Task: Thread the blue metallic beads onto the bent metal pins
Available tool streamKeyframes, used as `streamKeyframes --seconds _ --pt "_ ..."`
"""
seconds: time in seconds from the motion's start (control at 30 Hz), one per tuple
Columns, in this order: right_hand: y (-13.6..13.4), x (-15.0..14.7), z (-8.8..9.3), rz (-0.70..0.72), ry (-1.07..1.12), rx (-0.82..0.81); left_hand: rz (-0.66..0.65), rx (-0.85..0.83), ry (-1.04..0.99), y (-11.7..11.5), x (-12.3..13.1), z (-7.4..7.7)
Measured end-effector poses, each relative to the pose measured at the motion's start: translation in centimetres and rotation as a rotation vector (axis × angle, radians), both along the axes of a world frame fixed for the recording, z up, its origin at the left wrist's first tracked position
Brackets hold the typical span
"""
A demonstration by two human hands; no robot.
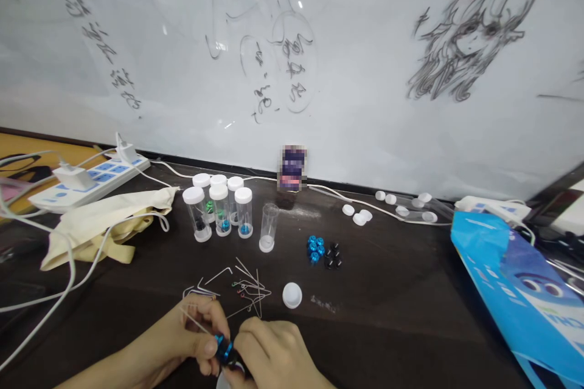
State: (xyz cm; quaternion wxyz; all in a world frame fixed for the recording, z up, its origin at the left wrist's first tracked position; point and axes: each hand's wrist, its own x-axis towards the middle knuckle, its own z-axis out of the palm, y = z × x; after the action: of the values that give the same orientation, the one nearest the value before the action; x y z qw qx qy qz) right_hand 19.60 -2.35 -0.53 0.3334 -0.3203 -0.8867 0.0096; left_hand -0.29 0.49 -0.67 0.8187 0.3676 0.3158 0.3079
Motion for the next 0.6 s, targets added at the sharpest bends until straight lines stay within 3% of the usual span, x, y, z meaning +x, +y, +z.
streamKeyframes --seconds 0.17,0.6 --pt "0.06 0.01 -0.10 -0.002 0.012 0.068 0.001 -0.003 0.001 0.11 -0.05 0.08" --pt "0.17 -0.15 -0.40 -0.009 0.005 0.012 -0.023 -0.002 -0.001 0.10 -0.05 0.44"
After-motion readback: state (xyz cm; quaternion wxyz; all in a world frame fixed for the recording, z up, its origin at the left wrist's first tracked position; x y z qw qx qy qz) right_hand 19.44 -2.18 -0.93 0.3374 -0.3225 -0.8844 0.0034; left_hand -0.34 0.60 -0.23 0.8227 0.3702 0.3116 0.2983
